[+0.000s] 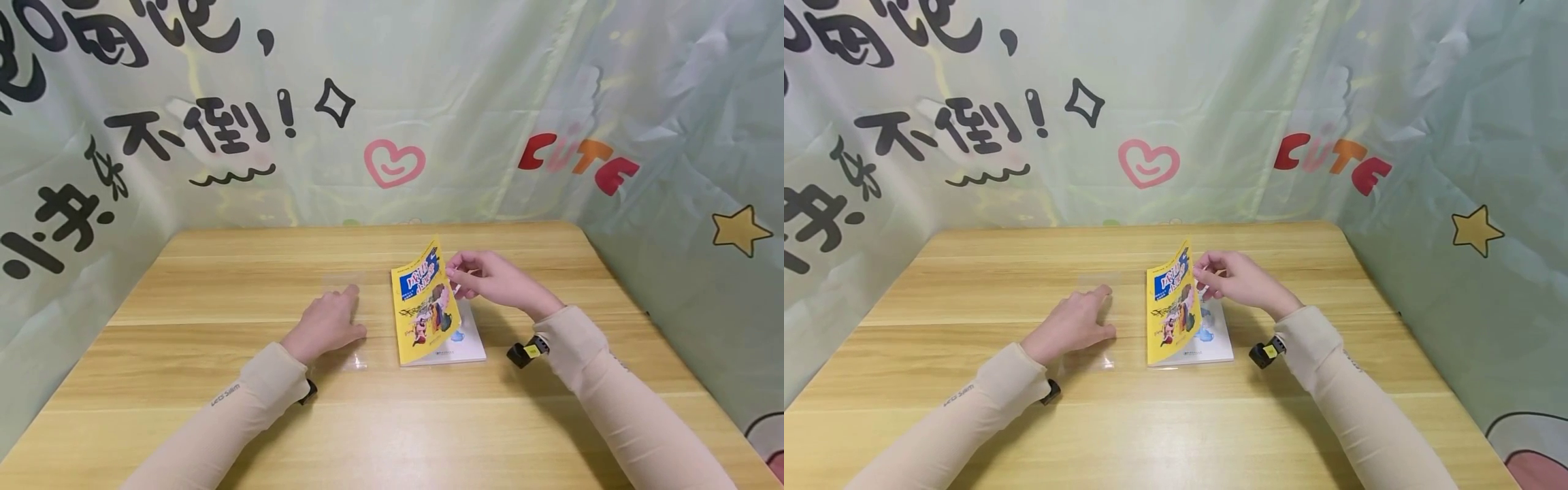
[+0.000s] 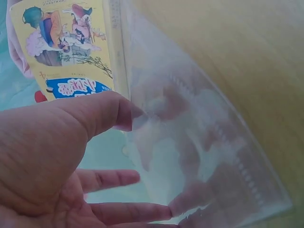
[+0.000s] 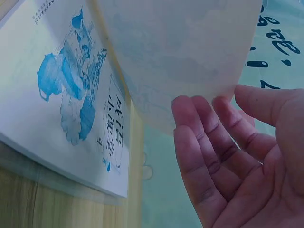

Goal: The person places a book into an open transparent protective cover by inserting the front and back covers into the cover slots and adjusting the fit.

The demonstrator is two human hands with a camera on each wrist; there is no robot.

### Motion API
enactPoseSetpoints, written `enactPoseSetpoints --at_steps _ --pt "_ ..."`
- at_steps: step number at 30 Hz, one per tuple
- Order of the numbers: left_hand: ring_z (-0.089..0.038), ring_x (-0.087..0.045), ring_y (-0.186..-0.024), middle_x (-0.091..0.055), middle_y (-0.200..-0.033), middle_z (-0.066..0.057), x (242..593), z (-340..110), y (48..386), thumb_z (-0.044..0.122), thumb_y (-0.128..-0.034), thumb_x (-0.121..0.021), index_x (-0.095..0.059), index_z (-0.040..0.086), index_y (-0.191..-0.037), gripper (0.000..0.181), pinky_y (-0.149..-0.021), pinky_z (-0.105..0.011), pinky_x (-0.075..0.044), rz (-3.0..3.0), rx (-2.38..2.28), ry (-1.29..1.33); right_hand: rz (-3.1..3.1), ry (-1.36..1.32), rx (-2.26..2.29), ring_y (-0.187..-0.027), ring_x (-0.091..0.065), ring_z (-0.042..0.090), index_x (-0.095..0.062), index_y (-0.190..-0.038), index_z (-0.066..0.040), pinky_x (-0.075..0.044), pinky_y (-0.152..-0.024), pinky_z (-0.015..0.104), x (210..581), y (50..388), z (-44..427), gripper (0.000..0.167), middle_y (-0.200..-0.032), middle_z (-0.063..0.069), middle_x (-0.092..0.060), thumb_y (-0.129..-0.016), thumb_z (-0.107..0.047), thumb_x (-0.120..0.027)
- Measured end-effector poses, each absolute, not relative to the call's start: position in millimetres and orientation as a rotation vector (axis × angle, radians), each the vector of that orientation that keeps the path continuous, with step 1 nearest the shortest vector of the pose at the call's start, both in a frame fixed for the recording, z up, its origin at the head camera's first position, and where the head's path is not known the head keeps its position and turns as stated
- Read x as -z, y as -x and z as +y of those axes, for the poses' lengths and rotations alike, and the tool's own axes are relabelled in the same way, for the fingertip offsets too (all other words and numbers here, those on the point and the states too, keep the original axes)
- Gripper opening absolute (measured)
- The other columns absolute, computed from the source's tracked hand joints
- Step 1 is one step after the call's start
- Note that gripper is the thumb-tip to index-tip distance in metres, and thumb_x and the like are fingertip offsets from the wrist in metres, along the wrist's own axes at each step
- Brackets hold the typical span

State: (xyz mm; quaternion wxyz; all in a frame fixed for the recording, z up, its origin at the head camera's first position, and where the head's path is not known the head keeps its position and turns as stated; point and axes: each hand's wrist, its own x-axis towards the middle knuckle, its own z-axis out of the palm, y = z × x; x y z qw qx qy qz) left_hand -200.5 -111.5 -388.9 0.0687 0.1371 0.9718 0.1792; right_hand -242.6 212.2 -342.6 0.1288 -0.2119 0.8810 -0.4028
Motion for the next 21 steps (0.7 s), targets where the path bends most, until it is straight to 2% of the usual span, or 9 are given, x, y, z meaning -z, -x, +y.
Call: enactPoseSetpoints --at_steps 3,5,10,13,15,18,21 --pt "-0.029 -0.063 -0.081 -0.072 -0.097 -0.018 388.5 -112.3 199.8 0.016 -0.0882 -0.08 -0.057 0.006 -0.141 0.058 -0.07 -0.041 -0.055 2.917 -0.522 -0.48 2.567 0.615 1.201 -0.098 -0.078 0.028 -0.063 -0.124 -0.006 -0.065 -0.089 0.045 342.2 241.9 207.9 0.026 -0.112 0.016 -0.071 -0.11 -0.027 -0.064" --pt "-0.033 -0.068 -0.095 -0.075 -0.111 -0.021 387.9 -112.5 199.3 0.013 -0.0916 -0.076 -0.053 0.008 -0.15 0.063 -0.08 -0.046 -0.059 2.914 -0.488 -0.539 2.571 0.618 1.219 -0.101 -0.078 0.034 -0.059 -0.127 -0.007 -0.065 -0.092 0.05 342.7 242.1 205.0 0.027 -0.115 0.018 -0.071 -0.11 -0.027 -0.064" --pt "-0.041 -0.066 -0.118 -0.075 -0.13 -0.019 385.9 -113.1 198.3 0.009 -0.1008 -0.064 -0.055 0.011 -0.152 0.052 -0.095 -0.053 -0.057 2.869 -0.444 -0.607 2.626 0.69 1.184 -0.113 -0.074 0.036 -0.053 -0.14 -0.01 -0.061 -0.099 0.054 343.0 242.2 195.6 0.035 -0.134 0.018 -0.068 -0.11 -0.026 -0.063" --pt "-0.042 -0.064 -0.121 -0.073 -0.137 -0.017 385.4 -113.2 198.8 0.01 -0.1047 -0.059 -0.058 0.01 -0.152 0.047 -0.101 -0.055 -0.055 2.85 -0.437 -0.596 2.676 0.777 1.127 -0.121 -0.071 0.035 -0.056 -0.144 -0.01 -0.059 -0.104 0.055 342.9 242.3 189.4 0.037 -0.141 0.015 -0.066 -0.11 -0.024 -0.062" --pt "-0.04 -0.064 -0.12 -0.072 -0.137 -0.018 385.4 -113.6 199.3 0.011 -0.1059 -0.057 -0.06 0.008 -0.149 0.044 -0.102 -0.054 -0.055 2.852 -0.433 -0.593 2.697 0.827 1.086 -0.125 -0.07 0.035 -0.06 -0.142 -0.009 -0.058 -0.106 0.056 343.2 242.1 184.7 0.034 -0.143 0.013 -0.066 -0.111 -0.023 -0.062" --pt "-0.037 -0.064 -0.105 -0.074 -0.12 -0.018 385.0 -114.7 200.4 0.013 -0.107 -0.056 -0.063 0.004 -0.137 0.032 -0.091 -0.05 -0.056 2.85 -0.436 -0.601 2.703 0.887 1.037 -0.132 -0.067 0.035 -0.064 -0.139 -0.01 -0.056 -0.111 0.056 345.3 241.8 177.1 0.031 -0.145 0.011 -0.065 -0.112 -0.025 -0.059" --pt "-0.034 -0.064 -0.102 -0.072 -0.114 -0.018 383.5 -116.0 200.5 0.022 -0.1093 -0.057 -0.06 0.005 -0.136 0.032 -0.088 -0.049 -0.056 2.842 -0.467 -0.58 2.718 0.926 0.986 -0.137 -0.063 0.034 -0.064 -0.139 -0.014 -0.053 -0.114 0.057 348.1 241.2 169.5 0.031 -0.148 0.011 -0.062 -0.113 -0.028 -0.057"
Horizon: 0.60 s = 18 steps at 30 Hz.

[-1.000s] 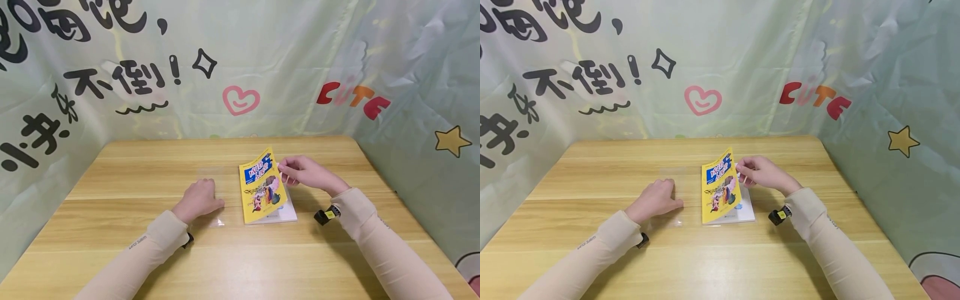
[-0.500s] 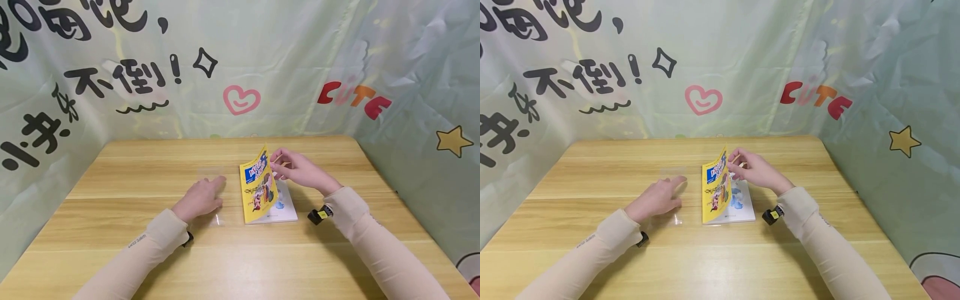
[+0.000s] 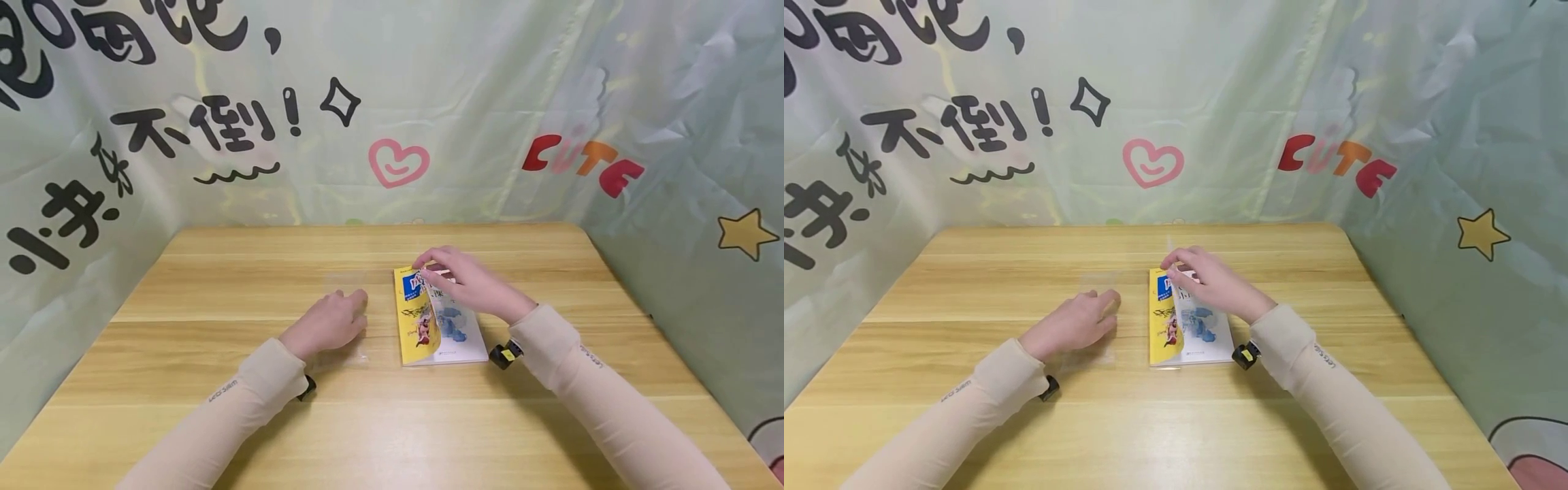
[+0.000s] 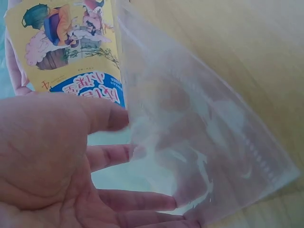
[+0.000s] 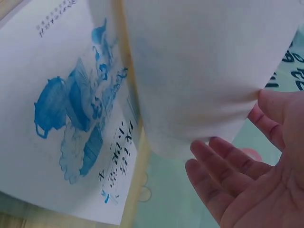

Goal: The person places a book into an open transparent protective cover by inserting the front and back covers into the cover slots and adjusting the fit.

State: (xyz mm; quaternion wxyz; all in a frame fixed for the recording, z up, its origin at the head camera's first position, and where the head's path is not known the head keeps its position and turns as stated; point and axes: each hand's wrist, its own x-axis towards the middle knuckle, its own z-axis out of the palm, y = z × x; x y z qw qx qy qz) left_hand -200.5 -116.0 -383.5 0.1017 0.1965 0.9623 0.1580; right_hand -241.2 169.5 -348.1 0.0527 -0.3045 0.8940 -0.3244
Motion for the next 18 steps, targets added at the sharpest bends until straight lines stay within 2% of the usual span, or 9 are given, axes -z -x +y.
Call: enactPoseSetpoints --at_steps 1,3,6,9,12,18 --pt "-0.036 -0.066 -0.105 -0.072 -0.116 -0.019 383.0 -116.6 200.4 0.026 -0.11 -0.058 -0.059 0.005 -0.138 0.035 -0.09 -0.051 -0.057 2.833 -0.483 -0.566 2.724 0.935 0.968 -0.138 -0.062 0.034 -0.064 -0.14 -0.015 -0.052 -0.115 0.058 348.9 240.6 167.2 0.031 -0.149 0.012 -0.061 -0.113 -0.029 -0.057" --pt "-0.04 -0.067 -0.118 -0.07 -0.13 -0.024 382.0 -118.0 199.6 0.035 -0.1105 -0.059 -0.053 0.005 -0.149 0.049 -0.101 -0.056 -0.057 2.818 -0.513 -0.528 2.73 0.958 0.932 -0.142 -0.058 0.036 -0.064 -0.142 -0.017 -0.049 -0.117 0.061 350.4 239.3 163.0 0.033 -0.153 0.013 -0.058 -0.114 -0.03 -0.055" --pt "-0.048 -0.062 -0.135 -0.061 -0.147 -0.031 381.3 -119.9 199.0 0.041 -0.1093 -0.062 -0.044 0.005 -0.159 0.064 -0.114 -0.062 -0.051 2.799 -0.559 -0.493 2.716 0.981 0.875 -0.152 -0.048 0.038 -0.061 -0.147 -0.017 -0.042 -0.123 0.064 352.4 237.4 156.9 0.038 -0.162 0.016 -0.05 -0.115 -0.033 -0.052" --pt "-0.05 -0.058 -0.141 -0.06 -0.15 -0.03 381.8 -121.5 199.0 0.039 -0.1084 -0.064 -0.04 0.003 -0.16 0.067 -0.117 -0.063 -0.048 2.79 -0.582 -0.508 2.684 0.992 0.811 -0.162 -0.033 0.041 -0.055 -0.156 -0.018 -0.035 -0.126 0.067 355.0 235.4 151.6 0.046 -0.173 0.018 -0.036 -0.115 -0.038 -0.049" --pt "-0.051 -0.055 -0.144 -0.06 -0.151 -0.029 382.7 -123.1 199.8 0.035 -0.1078 -0.065 -0.039 0.002 -0.159 0.067 -0.118 -0.064 -0.047 2.789 -0.593 -0.537 2.657 0.986 0.758 -0.165 -0.027 0.042 -0.048 -0.163 -0.021 -0.033 -0.127 0.067 358.2 233.4 147.8 0.052 -0.179 0.018 -0.022 -0.115 -0.041 -0.048" --pt "-0.052 -0.048 -0.149 -0.053 -0.156 -0.034 381.8 -125.6 201.1 0.033 -0.1077 -0.062 -0.033 0.003 -0.163 0.069 -0.121 -0.066 -0.042 2.765 -0.627 -0.514 2.635 1.012 0.694 -0.167 -0.019 0.041 -0.042 -0.167 -0.023 -0.029 -0.13 0.064 364.7 233.0 142.5 0.053 -0.181 0.018 -0.014 -0.116 -0.039 -0.047"
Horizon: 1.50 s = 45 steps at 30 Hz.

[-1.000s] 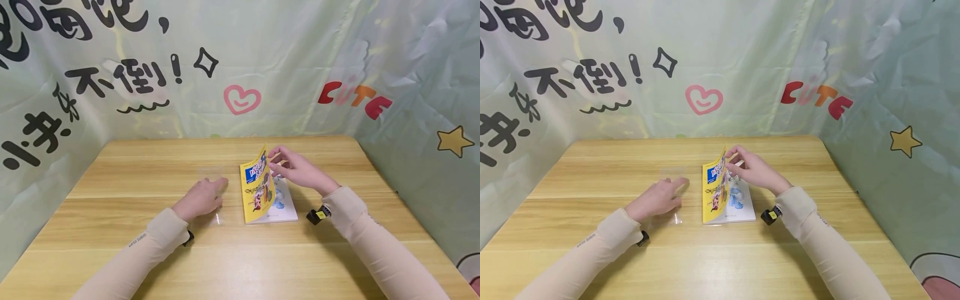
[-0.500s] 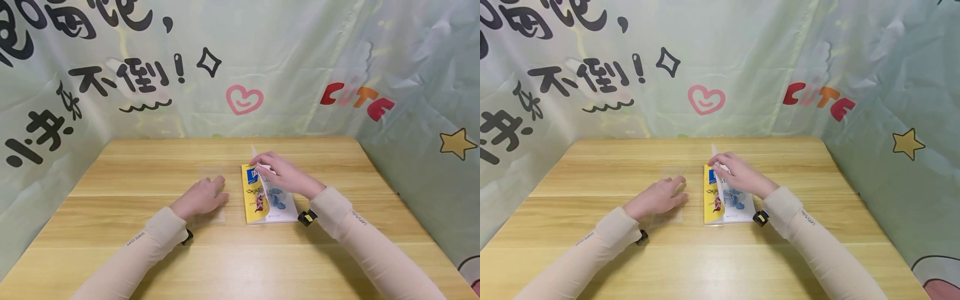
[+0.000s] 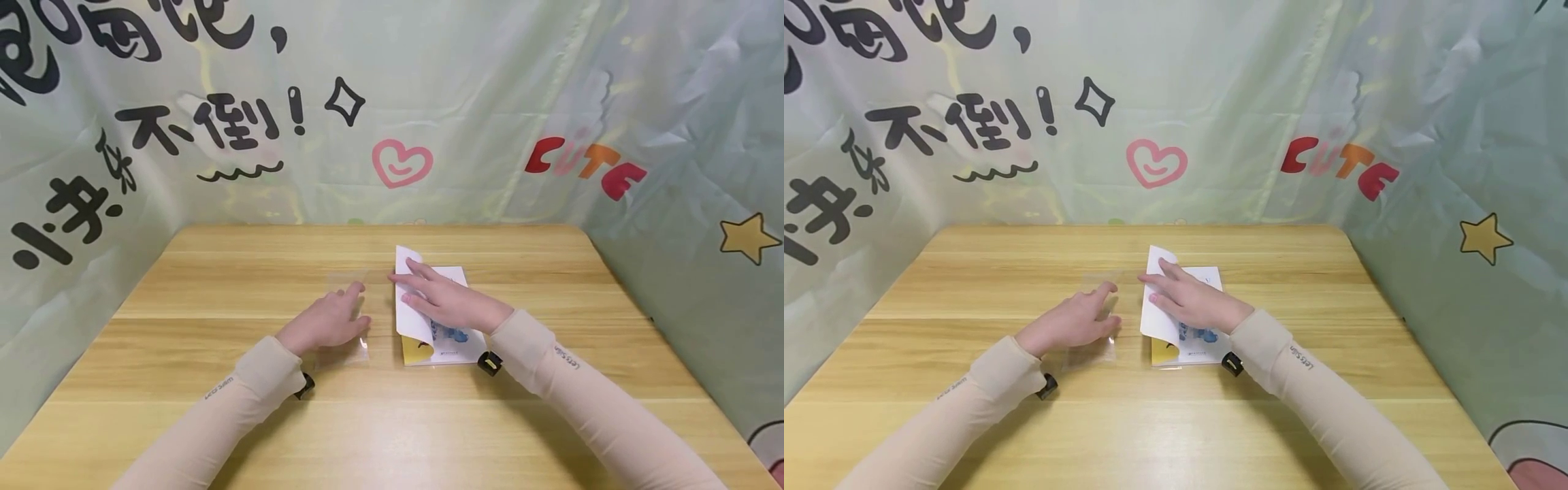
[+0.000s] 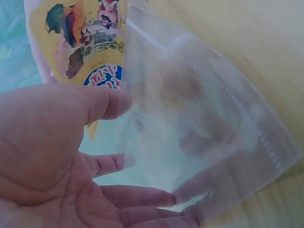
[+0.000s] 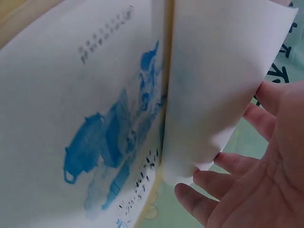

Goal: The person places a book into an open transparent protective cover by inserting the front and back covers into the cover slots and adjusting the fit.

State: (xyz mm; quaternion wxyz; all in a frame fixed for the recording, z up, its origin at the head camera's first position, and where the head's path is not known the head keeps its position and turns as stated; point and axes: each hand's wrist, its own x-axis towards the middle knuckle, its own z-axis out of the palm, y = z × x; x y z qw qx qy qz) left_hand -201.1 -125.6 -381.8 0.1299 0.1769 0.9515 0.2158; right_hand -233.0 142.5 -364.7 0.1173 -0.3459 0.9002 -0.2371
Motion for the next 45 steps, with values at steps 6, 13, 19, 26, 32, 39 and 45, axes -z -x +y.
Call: enactPoseSetpoints --at_steps 6,13,19,26,32,39,45 --pt "-0.054 -0.04 -0.154 -0.045 -0.161 -0.037 381.8 -125.9 202.1 0.034 -0.109 -0.057 -0.025 0.004 -0.168 0.074 -0.124 -0.068 -0.037 2.743 -0.615 -0.512 2.621 1.006 0.64 -0.168 -0.009 0.043 -0.039 -0.168 -0.025 -0.023 -0.131 0.068 372.0 233.3 139.4 0.054 -0.182 0.017 -0.009 -0.116 -0.042 -0.043" --pt "-0.054 -0.036 -0.156 -0.042 -0.163 -0.036 382.5 -126.0 202.5 0.034 -0.1092 -0.055 -0.02 0.005 -0.171 0.077 -0.126 -0.068 -0.033 2.723 -0.609 -0.51 2.627 0.983 0.627 -0.168 -0.005 0.045 -0.034 -0.17 -0.019 -0.02 -0.131 0.07 379.7 232.9 136.5 0.061 -0.181 0.013 -0.016 -0.115 -0.046 -0.044" --pt "-0.053 -0.034 -0.158 -0.04 -0.165 -0.034 383.4 -127.2 203.1 0.034 -0.1086 -0.055 -0.019 0.007 -0.172 0.077 -0.128 -0.067 -0.031 2.709 -0.639 -0.508 2.618 0.939 0.702 -0.168 -0.006 0.042 -0.019 -0.17 0.0 -0.021 -0.133 0.062 383.8 233.4 133.0 0.077 -0.172 0.01 -0.04 -0.114 -0.045 -0.048" --pt "-0.052 -0.034 -0.158 -0.038 -0.167 -0.032 382.8 -128.3 203.3 0.036 -0.1088 -0.055 -0.019 0.008 -0.172 0.078 -0.128 -0.067 -0.031 2.701 -0.654 -0.509 2.612 0.942 0.724 -0.167 -0.003 0.044 -0.037 -0.165 -0.007 -0.021 -0.133 0.064 385.4 234.6 135.8 0.066 -0.18 0.017 -0.02 -0.114 -0.048 -0.046" --pt "-0.051 -0.033 -0.159 -0.037 -0.168 -0.032 379.5 -130.5 202.7 0.036 -0.109 -0.055 -0.018 0.008 -0.172 0.078 -0.129 -0.066 -0.03 2.682 -0.662 -0.503 2.594 0.925 0.715 -0.166 -0.006 0.049 -0.043 -0.164 -0.02 -0.019 -0.131 0.07 384.2 233.3 143.7 0.059 -0.182 0.013 -0.004 -0.114 -0.051 -0.046" --pt "-0.048 -0.031 -0.161 -0.037 -0.168 -0.032 377.2 -131.7 202.0 0.036 -0.1092 -0.055 -0.017 0.007 -0.172 0.078 -0.131 -0.062 -0.028 2.672 -0.665 -0.498 2.589 0.96 0.672 -0.165 -0.009 0.049 -0.04 -0.168 -0.021 -0.02 -0.133 0.065 383.3 232.7 146.0 0.062 -0.182 0.014 -0.005 -0.113 -0.049 -0.049" --pt "-0.049 -0.03 -0.161 -0.035 -0.169 -0.032 377.0 -132.3 202.2 0.035 -0.1091 -0.054 -0.017 0.007 -0.172 0.078 -0.131 -0.064 -0.028 2.664 -0.672 -0.493 2.595 0.977 0.631 -0.165 -0.005 0.05 -0.039 -0.168 -0.021 -0.019 -0.133 0.063 385.1 231.8 143.2 0.064 -0.182 0.013 -0.003 -0.113 -0.052 -0.048"
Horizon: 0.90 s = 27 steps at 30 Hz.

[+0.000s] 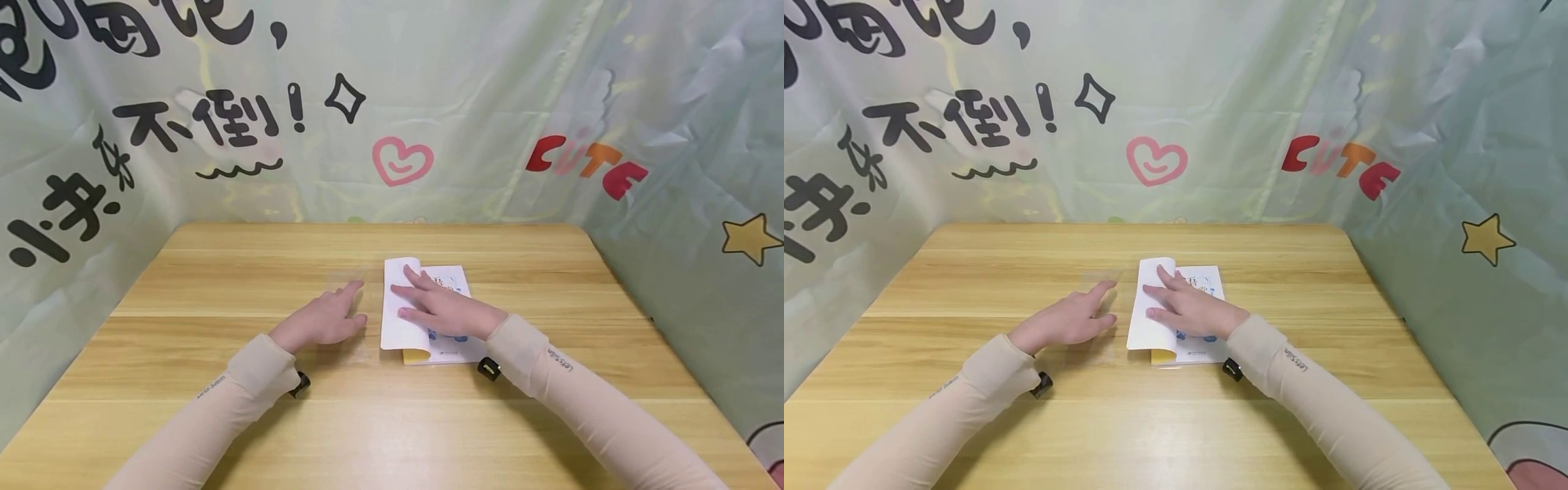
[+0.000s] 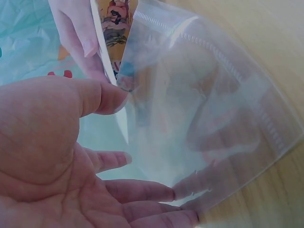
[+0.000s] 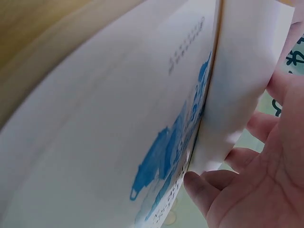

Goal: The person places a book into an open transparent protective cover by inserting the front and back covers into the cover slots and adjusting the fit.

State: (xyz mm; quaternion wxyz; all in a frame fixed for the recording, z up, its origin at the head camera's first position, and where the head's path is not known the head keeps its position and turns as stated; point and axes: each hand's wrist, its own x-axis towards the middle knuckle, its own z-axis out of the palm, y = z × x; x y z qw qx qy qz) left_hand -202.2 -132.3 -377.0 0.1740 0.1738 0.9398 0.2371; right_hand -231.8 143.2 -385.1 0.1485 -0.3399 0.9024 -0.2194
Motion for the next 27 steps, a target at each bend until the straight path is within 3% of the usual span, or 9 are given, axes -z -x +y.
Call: enactPoseSetpoints --at_steps 7,13,27 --pt "-0.05 -0.029 -0.161 -0.033 -0.17 -0.033 379.2 -133.7 203.6 0.035 -0.1099 -0.052 -0.016 0.006 -0.172 0.077 -0.131 -0.064 -0.027 2.662 -0.675 -0.494 2.619 0.995 0.6 -0.164 -0.007 0.053 -0.039 -0.168 -0.018 -0.021 -0.132 0.065 386.0 232.1 139.2 0.065 -0.181 0.015 -0.007 -0.113 -0.051 -0.05" --pt "-0.051 -0.03 -0.16 -0.033 -0.17 -0.033 380.9 -134.4 204.2 0.036 -0.1096 -0.052 -0.017 0.006 -0.171 0.077 -0.13 -0.066 -0.028 2.665 -0.673 -0.513 2.625 0.94 0.617 -0.167 -0.006 0.046 -0.037 -0.167 -0.01 -0.02 -0.134 0.06 385.8 231.0 134.2 0.073 -0.182 0.012 -0.01 -0.111 -0.054 -0.053" --pt "-0.053 -0.029 -0.16 -0.033 -0.169 -0.034 381.3 -133.8 203.8 0.036 -0.1093 -0.052 -0.016 0.006 -0.172 0.078 -0.13 -0.066 -0.026 2.665 -0.666 -0.517 2.653 0.999 0.561 -0.167 -0.004 0.046 -0.043 -0.164 -0.008 -0.022 -0.134 0.059 390.2 230.0 127.2 0.07 -0.18 0.014 -0.013 -0.112 -0.054 -0.05"
